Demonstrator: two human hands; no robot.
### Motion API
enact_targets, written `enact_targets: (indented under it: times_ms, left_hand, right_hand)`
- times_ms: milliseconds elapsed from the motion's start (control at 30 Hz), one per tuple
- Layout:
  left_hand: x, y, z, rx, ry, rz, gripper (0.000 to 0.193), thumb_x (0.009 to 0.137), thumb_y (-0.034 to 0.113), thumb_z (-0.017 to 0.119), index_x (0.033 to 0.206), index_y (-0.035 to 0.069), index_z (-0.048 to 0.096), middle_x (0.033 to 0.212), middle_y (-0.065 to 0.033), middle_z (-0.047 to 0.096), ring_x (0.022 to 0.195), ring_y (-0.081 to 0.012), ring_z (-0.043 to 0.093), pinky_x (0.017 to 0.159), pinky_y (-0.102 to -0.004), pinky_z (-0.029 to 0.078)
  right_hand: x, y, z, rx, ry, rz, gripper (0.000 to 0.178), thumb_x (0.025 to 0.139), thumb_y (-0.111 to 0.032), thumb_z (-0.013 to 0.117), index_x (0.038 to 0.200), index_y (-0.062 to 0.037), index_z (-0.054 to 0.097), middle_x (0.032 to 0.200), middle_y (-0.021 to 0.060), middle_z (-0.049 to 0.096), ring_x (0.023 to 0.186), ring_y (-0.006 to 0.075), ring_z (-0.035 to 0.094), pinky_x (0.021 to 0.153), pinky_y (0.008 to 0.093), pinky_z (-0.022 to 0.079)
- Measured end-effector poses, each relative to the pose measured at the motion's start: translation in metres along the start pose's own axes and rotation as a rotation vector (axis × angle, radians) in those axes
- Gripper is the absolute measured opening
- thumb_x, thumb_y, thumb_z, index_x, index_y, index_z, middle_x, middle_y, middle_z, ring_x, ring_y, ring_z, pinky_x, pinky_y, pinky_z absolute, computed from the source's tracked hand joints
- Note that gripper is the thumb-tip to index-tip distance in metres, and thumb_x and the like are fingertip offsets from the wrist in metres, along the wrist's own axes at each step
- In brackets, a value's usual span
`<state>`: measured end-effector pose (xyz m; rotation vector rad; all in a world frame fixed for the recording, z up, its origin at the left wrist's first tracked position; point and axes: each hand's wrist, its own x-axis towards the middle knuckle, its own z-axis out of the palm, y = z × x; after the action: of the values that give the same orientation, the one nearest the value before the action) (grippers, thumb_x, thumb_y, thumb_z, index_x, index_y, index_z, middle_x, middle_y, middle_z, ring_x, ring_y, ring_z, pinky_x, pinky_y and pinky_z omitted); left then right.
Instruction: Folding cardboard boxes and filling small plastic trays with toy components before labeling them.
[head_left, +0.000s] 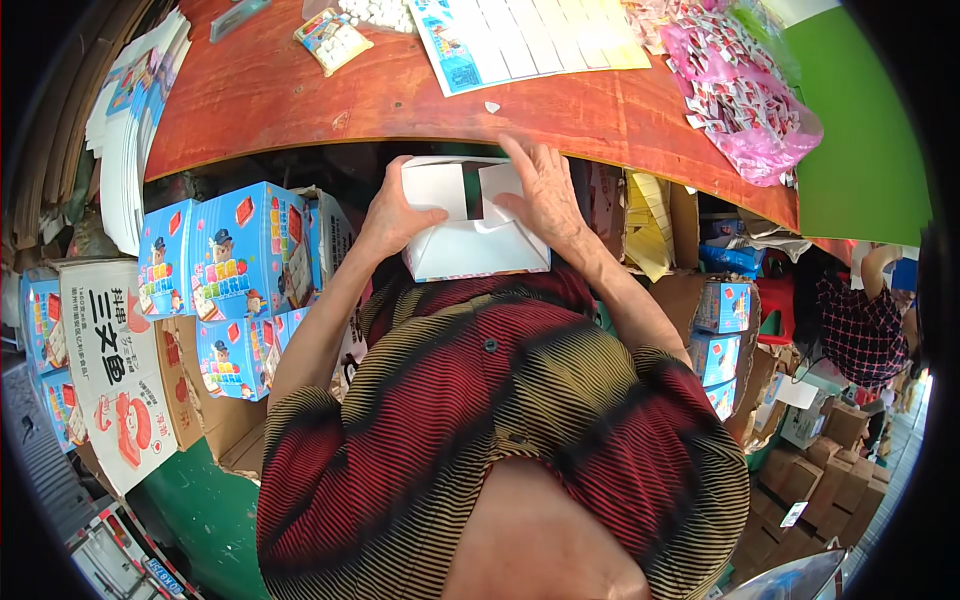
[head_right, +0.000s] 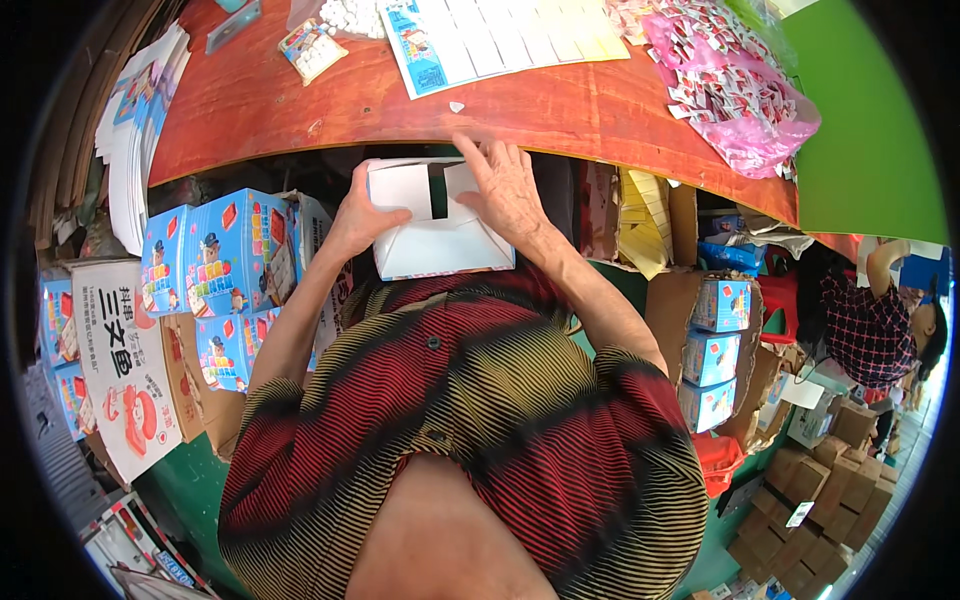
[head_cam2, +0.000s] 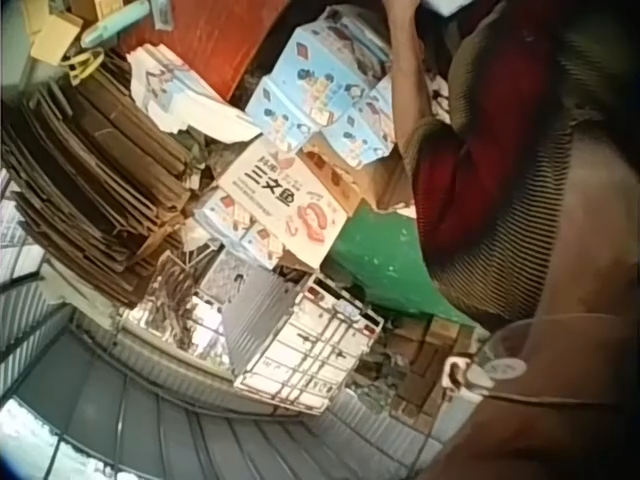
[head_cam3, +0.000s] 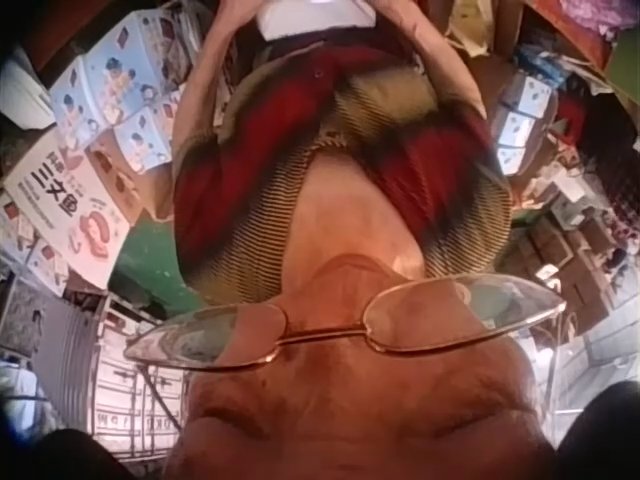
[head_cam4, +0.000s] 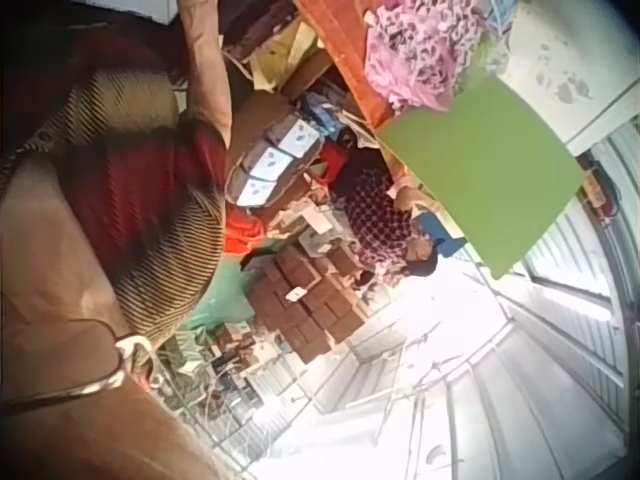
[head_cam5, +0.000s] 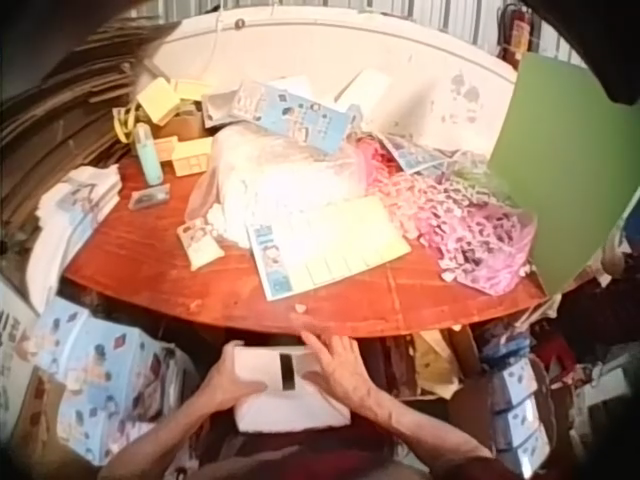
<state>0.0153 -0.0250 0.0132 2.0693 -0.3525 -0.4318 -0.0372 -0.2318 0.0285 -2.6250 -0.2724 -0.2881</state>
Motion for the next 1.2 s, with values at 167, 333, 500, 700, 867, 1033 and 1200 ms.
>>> enact_targets:
  times_ms: [167, 333, 500, 700, 867, 1033, 1200]
  left_hand:
    - [0.001, -0.009, 0.000, -0.005, -0.027, -0.062, 0.081, 0.055, 0.020, 0.070, 0.118, 0.000, 0.023, 0.104, -0.0202, 0.047, 0.097, -0.0272, 0.048, 0.084, -0.0321, 0.037]
    - [0.000, -0.012, 0.000, -0.019, 0.011, -0.059, 0.091, 0.056, 0.018, 0.068, 0.126, 0.000, 0.013, 0.111, -0.0218, 0.044, 0.103, -0.0275, 0.045, 0.086, -0.0313, 0.036]
    - [-0.001, -0.009, 0.003, -0.155, 0.068, -0.242, 0.088, 0.060, 0.008, 0.060, 0.128, 0.001, 0.006, 0.114, -0.0192, 0.043, 0.103, -0.0238, 0.044, 0.087, -0.0292, 0.035]
    - [-0.005, 0.001, 0.002, -0.285, 0.055, -0.289, 0.082, 0.062, 0.002, 0.054, 0.129, 0.000, 0.007, 0.113, -0.0164, 0.044, 0.101, -0.0205, 0.045, 0.086, -0.0270, 0.035]
    - [-0.006, 0.001, -0.003, -0.313, -0.009, -0.250, 0.079, 0.062, 0.005, 0.054, 0.128, -0.001, 0.011, 0.113, -0.0155, 0.042, 0.104, -0.0195, 0.042, 0.088, -0.0265, 0.032]
    - [-0.005, 0.005, -0.005, -0.351, -0.029, -0.237, 0.080, 0.063, 0.010, 0.058, 0.128, -0.001, 0.012, 0.115, -0.0146, 0.040, 0.107, -0.0186, 0.039, 0.090, -0.0267, 0.029]
    - [-0.005, -0.004, -0.004, -0.333, -0.026, -0.194, 0.090, 0.060, 0.019, 0.065, 0.128, 0.000, 0.011, 0.116, -0.0153, 0.041, 0.104, -0.0202, 0.042, 0.088, -0.0274, 0.033]
  right_hand:
    - [-0.002, 0.008, 0.006, -0.037, 0.085, -0.418, 0.047, 0.057, -0.001, 0.064, 0.101, -0.0126, 0.049, 0.101, 0.0129, 0.043, 0.099, 0.0294, 0.042, 0.085, 0.0404, 0.032]
    - [-0.004, 0.007, -0.008, -0.043, -0.105, -0.497, 0.038, 0.058, -0.003, 0.061, 0.095, -0.0086, 0.052, 0.103, 0.0116, 0.045, 0.107, 0.0282, 0.039, 0.089, 0.0431, 0.030]
    - [0.002, 0.008, -0.013, 0.124, -0.177, -0.420, 0.032, 0.064, -0.021, 0.062, 0.093, -0.0079, 0.054, 0.101, 0.0103, 0.046, 0.099, 0.0263, 0.042, 0.084, 0.0401, 0.030]
    - [0.011, 0.000, -0.013, 0.074, -0.248, -0.365, 0.038, 0.063, -0.034, 0.065, 0.088, -0.0075, 0.053, 0.098, 0.0100, 0.045, 0.095, 0.0245, 0.042, 0.084, 0.0366, 0.029]
    - [0.013, -0.004, -0.014, 0.033, -0.279, -0.255, 0.047, 0.060, -0.034, 0.068, 0.093, -0.0065, 0.049, 0.102, 0.0099, 0.044, 0.099, 0.0254, 0.040, 0.087, 0.0376, 0.028]
    - [0.017, 0.000, -0.018, -0.001, -0.328, -0.345, 0.054, 0.059, -0.031, 0.069, 0.101, -0.0055, 0.045, 0.111, 0.0116, 0.041, 0.106, 0.0273, 0.037, 0.089, 0.0381, 0.028]
    - [0.007, -0.001, -0.011, -0.111, -0.254, -0.393, 0.060, 0.061, -0.028, 0.067, 0.109, -0.0057, 0.041, 0.114, 0.0141, 0.039, 0.108, 0.0288, 0.035, 0.090, 0.0406, 0.027]
